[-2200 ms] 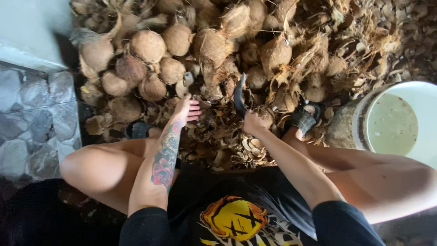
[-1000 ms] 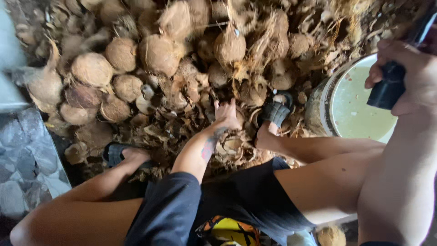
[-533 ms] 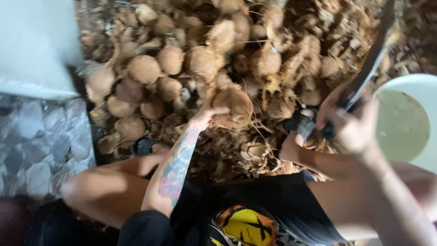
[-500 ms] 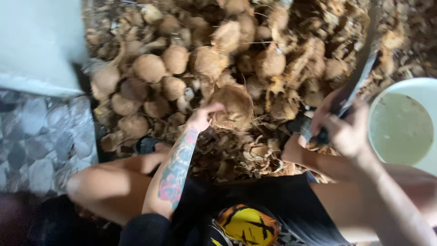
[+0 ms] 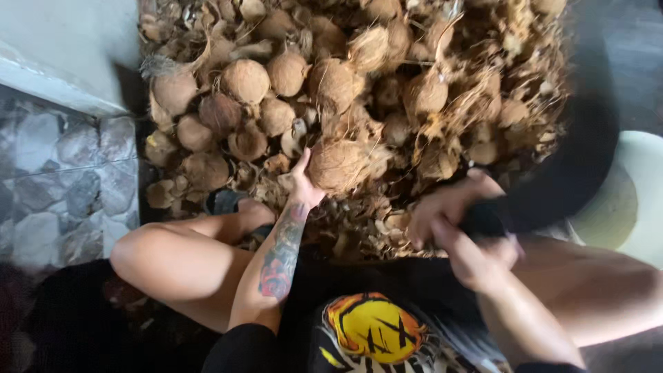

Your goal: The person sits on the floor and uses a large knife to peel the fibrous husk off coconuts. They hold the coconut in one hand and strike it with the knife in the other, removing the outer layer and placing the cleaned coconut into a nearby container.

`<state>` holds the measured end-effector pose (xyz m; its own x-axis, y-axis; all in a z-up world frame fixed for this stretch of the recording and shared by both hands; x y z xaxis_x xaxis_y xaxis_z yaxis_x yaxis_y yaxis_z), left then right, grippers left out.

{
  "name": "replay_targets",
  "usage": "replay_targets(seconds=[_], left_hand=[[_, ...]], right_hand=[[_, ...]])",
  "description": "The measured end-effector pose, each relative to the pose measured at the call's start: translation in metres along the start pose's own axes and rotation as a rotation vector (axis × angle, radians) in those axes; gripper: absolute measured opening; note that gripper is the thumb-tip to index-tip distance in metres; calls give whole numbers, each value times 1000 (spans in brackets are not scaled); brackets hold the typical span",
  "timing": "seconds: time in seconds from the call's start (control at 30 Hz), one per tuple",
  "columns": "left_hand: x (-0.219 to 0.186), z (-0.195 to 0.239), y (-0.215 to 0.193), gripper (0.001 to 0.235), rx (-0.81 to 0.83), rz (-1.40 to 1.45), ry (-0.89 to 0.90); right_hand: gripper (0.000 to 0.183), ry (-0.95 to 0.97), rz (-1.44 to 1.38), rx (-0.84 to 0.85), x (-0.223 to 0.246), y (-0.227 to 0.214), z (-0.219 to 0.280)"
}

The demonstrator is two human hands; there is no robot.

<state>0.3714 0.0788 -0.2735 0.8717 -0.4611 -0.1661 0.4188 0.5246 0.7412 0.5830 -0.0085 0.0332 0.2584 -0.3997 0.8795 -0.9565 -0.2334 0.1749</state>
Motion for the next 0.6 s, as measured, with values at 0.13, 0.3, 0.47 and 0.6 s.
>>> replay_targets(seconds=[0.13, 0.3, 0.47, 0.6], left_hand=[[-2, -33, -37, 75, -27, -129, 113], [-9, -24, -23, 67, -113, -71, 189], [-5, -47, -64, 69, -188, -68, 115], [-15, -46, -63, 60, -177, -80, 95]], right_hand=[[14, -275, 250, -84, 5, 0, 21], [35, 134, 807, 30, -183, -17, 80], [18, 786, 339, -104, -228, -11, 104], [23, 434, 441, -434, -171, -28, 52]])
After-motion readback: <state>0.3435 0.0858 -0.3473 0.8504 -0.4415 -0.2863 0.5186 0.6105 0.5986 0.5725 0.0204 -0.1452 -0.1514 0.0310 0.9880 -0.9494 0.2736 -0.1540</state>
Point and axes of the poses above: each hand's wrist, its own z-axis away from the middle knuckle, its own y-axis out of the palm, x = y × z, the point moved 8 cm from there along -z, towards the middle knuckle, and after that the axes turned 5 degrees about z, right-handed, at the moved point
